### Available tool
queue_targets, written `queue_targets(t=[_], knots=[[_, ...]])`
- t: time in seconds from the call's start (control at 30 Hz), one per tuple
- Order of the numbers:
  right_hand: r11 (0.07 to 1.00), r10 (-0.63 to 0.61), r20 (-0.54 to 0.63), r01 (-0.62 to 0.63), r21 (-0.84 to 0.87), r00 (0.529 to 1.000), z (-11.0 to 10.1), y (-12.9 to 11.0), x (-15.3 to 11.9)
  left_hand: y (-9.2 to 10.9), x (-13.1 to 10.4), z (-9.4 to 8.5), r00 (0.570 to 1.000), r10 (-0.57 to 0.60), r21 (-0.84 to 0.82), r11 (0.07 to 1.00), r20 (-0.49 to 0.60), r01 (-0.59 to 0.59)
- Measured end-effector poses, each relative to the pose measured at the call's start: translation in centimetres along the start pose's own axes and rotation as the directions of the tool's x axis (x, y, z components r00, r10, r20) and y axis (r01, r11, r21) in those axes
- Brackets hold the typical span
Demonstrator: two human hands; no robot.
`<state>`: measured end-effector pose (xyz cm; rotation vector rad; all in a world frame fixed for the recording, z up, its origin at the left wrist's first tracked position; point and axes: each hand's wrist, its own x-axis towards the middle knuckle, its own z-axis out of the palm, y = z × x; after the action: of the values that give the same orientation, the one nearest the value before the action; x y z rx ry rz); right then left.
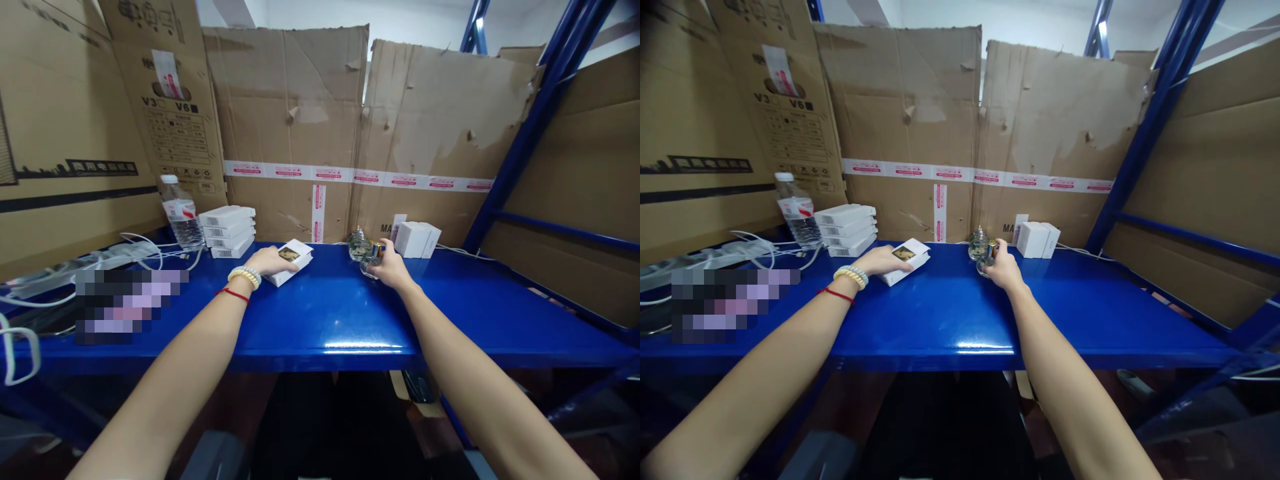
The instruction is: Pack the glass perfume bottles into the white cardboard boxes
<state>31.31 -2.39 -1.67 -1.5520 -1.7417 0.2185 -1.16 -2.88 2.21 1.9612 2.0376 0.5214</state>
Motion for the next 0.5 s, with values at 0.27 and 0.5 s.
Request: queue_targets(t=[0.27,0.5], knots=[[0.998,0.006,-0.187,0.006,0.065,0.982,-0.5,-0.4,0.1,1.1,0.3,2.6,0.903,0.43,-0.676,0.666,0.002,-0.315],[0.737,-0.617,-0.44,0.675,-0.034,0.652,0.1,-5.1,-2.7,1.6,0.1,4.2,0.826,0.552,-0.816,0.527,0.115,-0.239]])
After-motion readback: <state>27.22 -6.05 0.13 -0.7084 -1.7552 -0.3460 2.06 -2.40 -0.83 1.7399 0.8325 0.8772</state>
